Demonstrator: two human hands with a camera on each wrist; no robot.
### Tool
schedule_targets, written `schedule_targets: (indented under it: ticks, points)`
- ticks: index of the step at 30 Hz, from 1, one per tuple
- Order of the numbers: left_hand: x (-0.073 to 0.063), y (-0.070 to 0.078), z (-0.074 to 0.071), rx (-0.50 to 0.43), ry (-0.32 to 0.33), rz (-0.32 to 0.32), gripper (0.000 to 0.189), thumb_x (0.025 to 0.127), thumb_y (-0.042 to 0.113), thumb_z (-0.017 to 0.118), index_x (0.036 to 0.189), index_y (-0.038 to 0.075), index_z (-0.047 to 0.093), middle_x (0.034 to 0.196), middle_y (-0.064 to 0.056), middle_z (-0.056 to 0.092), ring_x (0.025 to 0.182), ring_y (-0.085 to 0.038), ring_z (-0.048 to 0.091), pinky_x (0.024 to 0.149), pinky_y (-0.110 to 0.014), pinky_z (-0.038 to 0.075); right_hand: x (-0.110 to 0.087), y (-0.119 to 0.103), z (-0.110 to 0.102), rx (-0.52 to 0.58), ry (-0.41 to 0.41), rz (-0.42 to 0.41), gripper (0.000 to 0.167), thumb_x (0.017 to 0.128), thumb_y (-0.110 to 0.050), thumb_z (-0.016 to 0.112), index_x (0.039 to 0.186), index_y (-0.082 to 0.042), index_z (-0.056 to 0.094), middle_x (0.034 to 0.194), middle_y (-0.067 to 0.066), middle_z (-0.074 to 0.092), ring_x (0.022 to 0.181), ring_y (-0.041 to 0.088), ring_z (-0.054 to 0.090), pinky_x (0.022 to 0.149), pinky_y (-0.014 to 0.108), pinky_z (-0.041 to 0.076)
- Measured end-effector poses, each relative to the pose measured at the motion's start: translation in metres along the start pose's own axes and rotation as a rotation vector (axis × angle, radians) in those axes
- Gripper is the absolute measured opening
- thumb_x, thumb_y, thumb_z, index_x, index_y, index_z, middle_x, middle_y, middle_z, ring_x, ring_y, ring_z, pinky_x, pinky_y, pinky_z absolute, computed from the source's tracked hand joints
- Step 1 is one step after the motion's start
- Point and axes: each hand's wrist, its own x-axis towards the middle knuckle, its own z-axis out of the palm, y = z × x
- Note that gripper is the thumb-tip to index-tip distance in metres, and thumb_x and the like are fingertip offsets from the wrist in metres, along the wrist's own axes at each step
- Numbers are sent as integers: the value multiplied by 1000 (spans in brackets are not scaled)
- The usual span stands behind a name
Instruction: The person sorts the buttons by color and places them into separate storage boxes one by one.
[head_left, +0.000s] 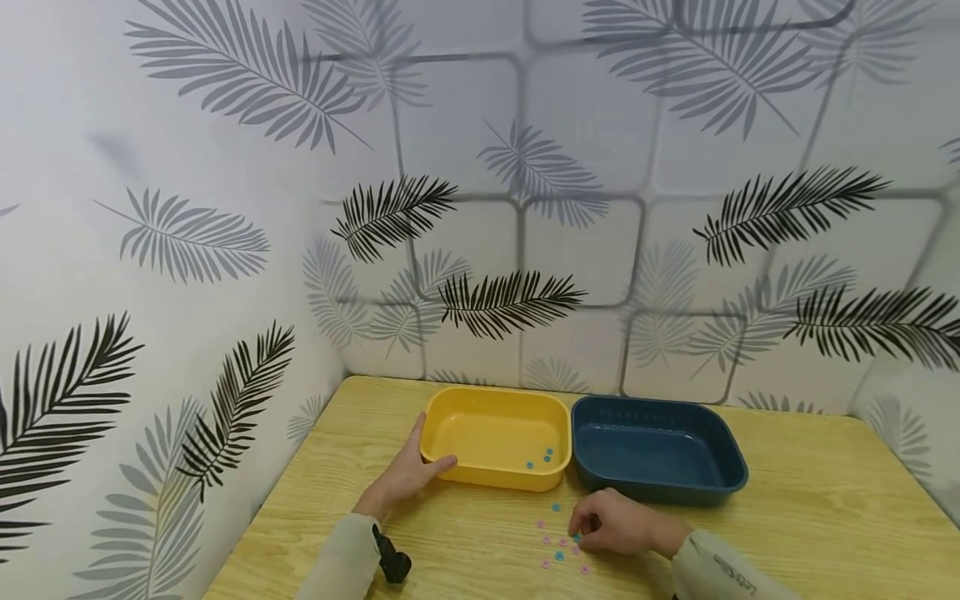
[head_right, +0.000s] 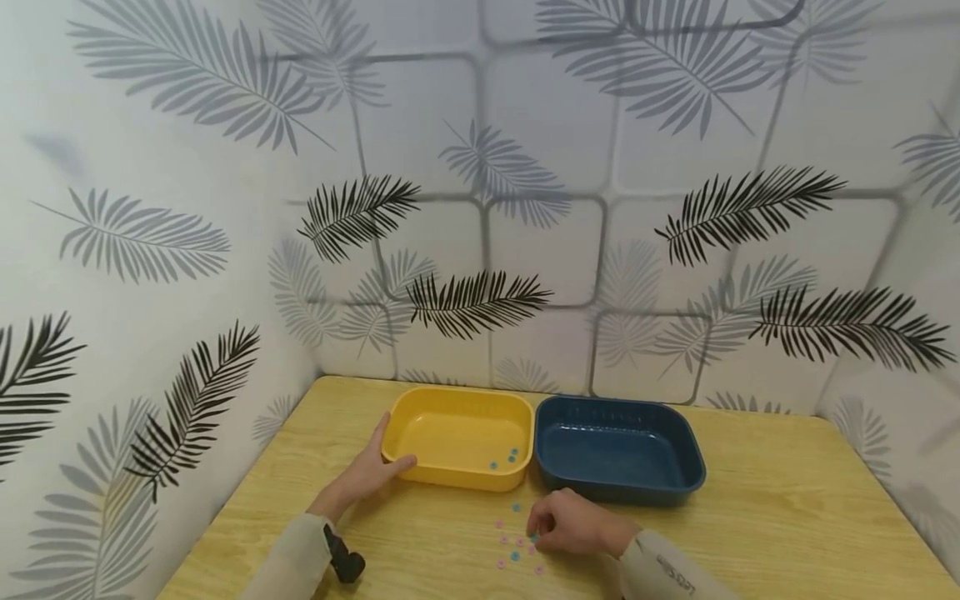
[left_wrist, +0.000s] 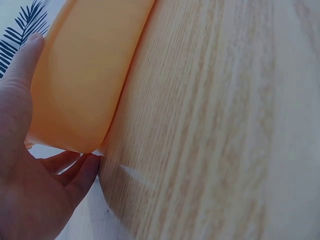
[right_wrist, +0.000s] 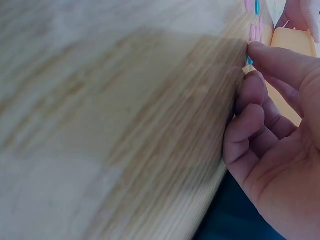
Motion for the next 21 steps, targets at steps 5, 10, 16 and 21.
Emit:
schedule_targets:
  ticks: [5, 10, 16, 21]
  points:
    - [0, 0, 0, -1, -1, -5, 103, 86, 36, 70, 152, 9, -3, 155, -21, 12, 138, -38, 21, 110, -53, 16, 1, 1, 1, -8, 5, 3, 4, 84, -12, 70, 88, -14, 70, 72, -16, 56, 65, -2, 50, 60, 19, 46]
    - [0, 0, 0, -7, -5, -4, 101, 87, 34, 70, 152, 9, -4, 154, -22, 12, 138, -38, 22, 109, -54, 16, 2, 3, 2, -9, 11, 11, 6, 84, -12, 71, 88, -16, 70, 71, -16, 56, 65, -2, 51, 59, 20, 46]
    - [2, -3, 0, -10, -8, -1, 100, 87, 34, 69, 152, 10, -4, 155, -21, 12, 138, -37, 22, 109, -54, 17, 4, 3, 4, -4, 30, 29, 7, 81, -10, 72, 85, -16, 71, 70, -16, 57, 64, -2, 51, 58, 19, 46]
    - [2, -4, -1, -17, -10, 7, 100, 87, 33, 69, 152, 10, -4, 154, -21, 12, 138, -38, 23, 109, -53, 18, 4, 1, 4, 1, 34, 51, 7, 80, -9, 73, 81, -15, 71, 70, -16, 58, 64, -2, 52, 58, 19, 46]
